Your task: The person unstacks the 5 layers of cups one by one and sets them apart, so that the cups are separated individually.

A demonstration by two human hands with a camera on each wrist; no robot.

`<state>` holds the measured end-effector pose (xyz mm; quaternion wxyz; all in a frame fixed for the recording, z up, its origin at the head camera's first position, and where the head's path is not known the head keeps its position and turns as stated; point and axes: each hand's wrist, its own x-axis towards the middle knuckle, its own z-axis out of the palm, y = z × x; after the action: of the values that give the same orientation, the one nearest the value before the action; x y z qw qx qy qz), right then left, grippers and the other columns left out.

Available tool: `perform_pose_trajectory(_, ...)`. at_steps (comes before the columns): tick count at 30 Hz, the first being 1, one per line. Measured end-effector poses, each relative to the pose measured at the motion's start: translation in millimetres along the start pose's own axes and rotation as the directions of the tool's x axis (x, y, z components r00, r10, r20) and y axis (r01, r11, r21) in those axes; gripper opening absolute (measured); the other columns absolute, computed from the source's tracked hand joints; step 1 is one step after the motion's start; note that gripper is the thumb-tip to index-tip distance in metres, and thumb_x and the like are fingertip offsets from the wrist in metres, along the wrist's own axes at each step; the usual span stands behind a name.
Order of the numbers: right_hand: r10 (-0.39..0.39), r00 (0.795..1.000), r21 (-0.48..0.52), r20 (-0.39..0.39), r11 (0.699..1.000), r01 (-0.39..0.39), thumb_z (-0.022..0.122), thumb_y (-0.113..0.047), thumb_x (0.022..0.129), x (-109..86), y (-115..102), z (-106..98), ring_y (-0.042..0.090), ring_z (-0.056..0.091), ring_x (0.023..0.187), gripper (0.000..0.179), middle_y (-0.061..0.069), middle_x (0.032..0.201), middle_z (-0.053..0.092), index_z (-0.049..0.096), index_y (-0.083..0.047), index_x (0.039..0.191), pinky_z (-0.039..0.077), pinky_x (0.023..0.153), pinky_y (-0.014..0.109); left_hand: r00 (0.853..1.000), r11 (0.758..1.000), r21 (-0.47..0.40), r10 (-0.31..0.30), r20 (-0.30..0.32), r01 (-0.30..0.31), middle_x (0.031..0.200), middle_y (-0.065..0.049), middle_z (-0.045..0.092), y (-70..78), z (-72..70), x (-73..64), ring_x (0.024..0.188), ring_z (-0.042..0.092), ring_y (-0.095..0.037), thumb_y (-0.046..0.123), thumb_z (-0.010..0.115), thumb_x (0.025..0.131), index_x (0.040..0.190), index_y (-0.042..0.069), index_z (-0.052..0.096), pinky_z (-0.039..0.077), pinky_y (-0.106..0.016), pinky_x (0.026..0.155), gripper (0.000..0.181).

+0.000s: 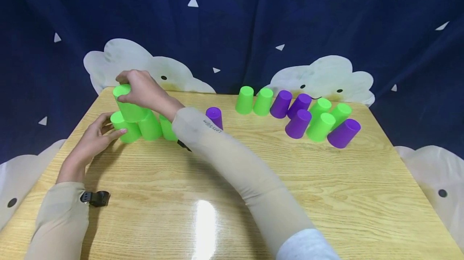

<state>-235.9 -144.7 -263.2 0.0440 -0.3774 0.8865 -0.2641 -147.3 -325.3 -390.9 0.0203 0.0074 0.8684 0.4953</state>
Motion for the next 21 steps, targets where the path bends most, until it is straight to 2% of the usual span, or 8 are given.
perform_pose_trajectory(5,-0.007,1.0,-0.009,0.006,1.0,0.007,0.077,-0.026,0.087,-0.3,1,2,0.001,0.054,0.113,0.054,-0.005,0.129,0.062,0.059,-0.011,0.135,0.037,0.085,0.005,1.0,1.0,-0.006,0.002,0.002,-0.002,0.151,-0.029,0.025,0.1,-0.2,0.2,0.138,0.024,-0.052,0.026,0.059,0.1,0.153,-0.001,0.016,0.027,-0.065,0.105,0.074)
perform_pose_trajectory(12,0.001,1.0,-0.008,0.002,1.0,-0.001,0.078,-0.027,0.086,-1.8,1,-2,0.001,0.054,0.115,0.055,-0.006,0.13,0.061,0.059,-0.013,0.136,0.037,0.087,0.005,1.0,1.0,-0.009,-0.009,0.004,0.009,0.153,-0.03,0.023,0.1,-0.4,0.5,0.139,0.023,-0.052,0.027,0.059,0.1,0.154,-0.001,0.014,0.026,-0.066,0.106,0.075)
perform_pose_trajectory(21,-0.032,0.998,0.037,-0.049,0.999,0.034,0.078,-0.027,0.086,-12.9,6,-28,0.003,0.056,0.116,0.054,-0.004,0.132,0.061,0.06,-0.012,0.134,0.038,0.088,0.004,1.0,1.0,-0.02,-0.005,-0.002,0.005,0.153,-0.03,0.023,-0.8,0.0,1.0,0.139,0.023,-0.052,0.027,0.06,0.1,0.153,-0.001,0.016,0.025,-0.067,0.106,0.075)
